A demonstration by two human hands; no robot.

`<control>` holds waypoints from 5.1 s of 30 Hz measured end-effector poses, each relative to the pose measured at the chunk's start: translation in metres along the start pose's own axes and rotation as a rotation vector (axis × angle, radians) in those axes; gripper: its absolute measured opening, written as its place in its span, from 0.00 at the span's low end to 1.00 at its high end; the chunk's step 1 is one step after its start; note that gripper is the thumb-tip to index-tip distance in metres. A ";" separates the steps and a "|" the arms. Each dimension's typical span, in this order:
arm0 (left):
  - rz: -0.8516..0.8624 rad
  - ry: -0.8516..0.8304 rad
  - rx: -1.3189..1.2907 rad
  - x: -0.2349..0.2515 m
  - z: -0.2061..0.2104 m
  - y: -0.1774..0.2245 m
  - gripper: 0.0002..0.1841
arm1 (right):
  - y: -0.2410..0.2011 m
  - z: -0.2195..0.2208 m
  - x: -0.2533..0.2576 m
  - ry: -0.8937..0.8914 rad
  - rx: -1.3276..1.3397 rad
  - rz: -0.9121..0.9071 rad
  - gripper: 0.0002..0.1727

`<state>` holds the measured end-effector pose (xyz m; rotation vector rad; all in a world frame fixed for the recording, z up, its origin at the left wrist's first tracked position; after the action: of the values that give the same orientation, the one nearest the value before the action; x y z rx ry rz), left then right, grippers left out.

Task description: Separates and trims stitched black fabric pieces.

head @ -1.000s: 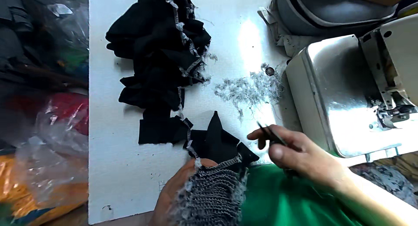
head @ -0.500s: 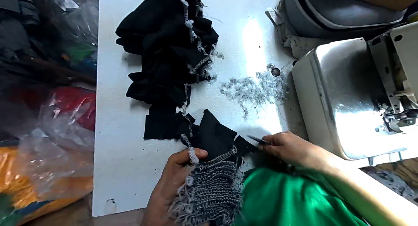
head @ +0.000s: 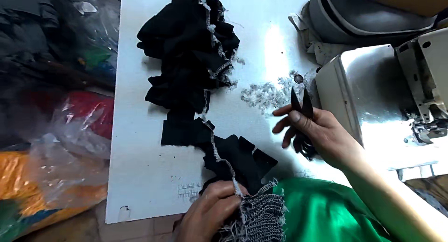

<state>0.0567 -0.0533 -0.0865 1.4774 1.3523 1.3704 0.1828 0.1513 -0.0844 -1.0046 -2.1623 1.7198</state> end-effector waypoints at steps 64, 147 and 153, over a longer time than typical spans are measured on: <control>0.069 -0.073 -0.254 0.020 -0.006 0.009 0.08 | -0.027 0.012 0.000 -0.094 -0.178 -0.165 0.06; -0.258 0.363 -1.015 -0.064 -0.008 -0.074 0.14 | -0.010 0.028 -0.042 0.075 -0.631 -0.537 0.27; -0.211 0.262 -0.968 -0.056 -0.003 -0.073 0.16 | -0.018 0.033 -0.037 0.055 -0.507 -0.566 0.26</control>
<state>0.0432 -0.0929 -0.1691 0.5106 0.7351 1.7437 0.1861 0.1006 -0.0688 -0.4332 -2.5703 0.9061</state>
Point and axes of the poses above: each hand's wrist, its own x-axis towards the middle knuckle, its own z-axis out of the palm, y = z × x, the point moved 6 cm from there along x, towards the middle knuckle, and after that the axes turned 9 degrees about -x, right-handed, at the moved point
